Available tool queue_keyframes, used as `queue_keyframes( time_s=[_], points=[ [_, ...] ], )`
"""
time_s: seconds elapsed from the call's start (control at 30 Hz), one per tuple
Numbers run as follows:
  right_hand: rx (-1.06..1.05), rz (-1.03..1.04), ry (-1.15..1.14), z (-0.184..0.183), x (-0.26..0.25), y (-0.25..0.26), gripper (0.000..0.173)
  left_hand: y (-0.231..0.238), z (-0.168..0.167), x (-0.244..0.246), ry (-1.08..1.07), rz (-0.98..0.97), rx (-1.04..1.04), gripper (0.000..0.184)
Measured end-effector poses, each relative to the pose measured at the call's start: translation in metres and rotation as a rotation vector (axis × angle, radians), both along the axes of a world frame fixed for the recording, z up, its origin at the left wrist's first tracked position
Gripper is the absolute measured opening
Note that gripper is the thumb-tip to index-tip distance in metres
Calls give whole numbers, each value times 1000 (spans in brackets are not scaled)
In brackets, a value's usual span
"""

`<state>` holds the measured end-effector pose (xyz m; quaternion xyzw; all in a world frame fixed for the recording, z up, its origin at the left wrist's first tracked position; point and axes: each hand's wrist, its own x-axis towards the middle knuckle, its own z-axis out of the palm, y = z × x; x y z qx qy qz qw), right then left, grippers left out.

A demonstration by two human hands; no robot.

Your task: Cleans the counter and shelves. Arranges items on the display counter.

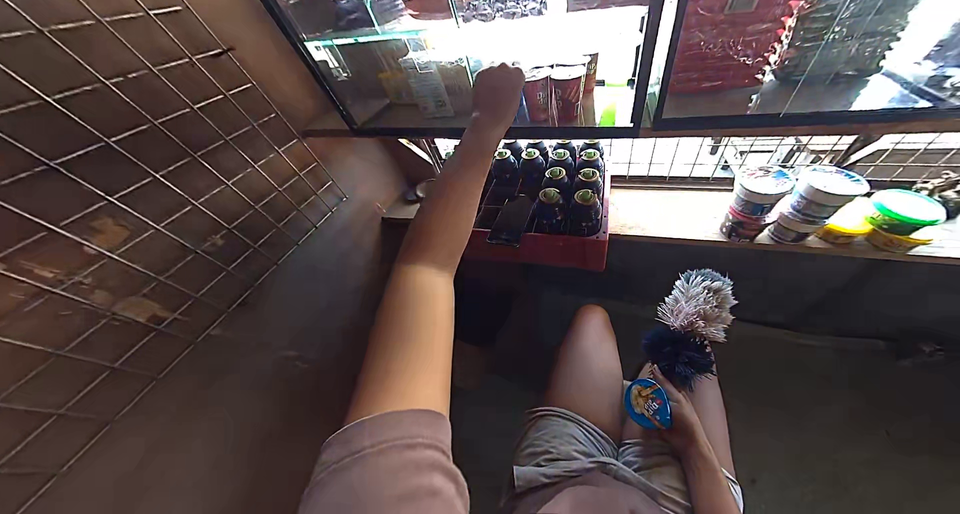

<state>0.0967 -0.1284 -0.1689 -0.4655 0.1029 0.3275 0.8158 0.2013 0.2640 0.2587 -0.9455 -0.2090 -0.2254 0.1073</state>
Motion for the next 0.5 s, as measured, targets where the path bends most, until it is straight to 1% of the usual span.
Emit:
queue_keyframes(
  time_s=[0.03,0.1,0.17,0.23,0.27,0.3,0.33,0.4,0.43,0.47,0.5],
  points=[
    [-2,1,-2,0,0,0,32,1,4,4,50,30,-90,28],
    [-6,7,0,-3,2,-1,31,3,11,12,100,50,-223,30],
    [-21,8,20,-4,3,1,31,0,14,18,99,54,-257,30],
    [-27,18,25,-4,3,1,33,0,7,22,38,38,-238,34],
    [-24,18,26,-5,3,1,34,-4,2,21,-16,12,-229,43],
    [-18,19,24,-5,4,0,35,-12,-6,15,-90,-39,-225,50],
    [-10,18,23,-4,3,0,35,-26,-17,4,-173,-120,-219,52],
    [21,5,32,2,2,-1,36,-73,-58,-34,-287,-370,-218,45],
    [59,-5,40,4,1,-3,38,-103,-89,-58,-279,-528,-253,39],
    [103,-14,43,7,0,-5,40,-135,-127,-81,-230,-710,-306,31],
    [147,-28,43,6,-2,-7,41,-161,-168,-96,-132,-906,-366,26]
  ],
)
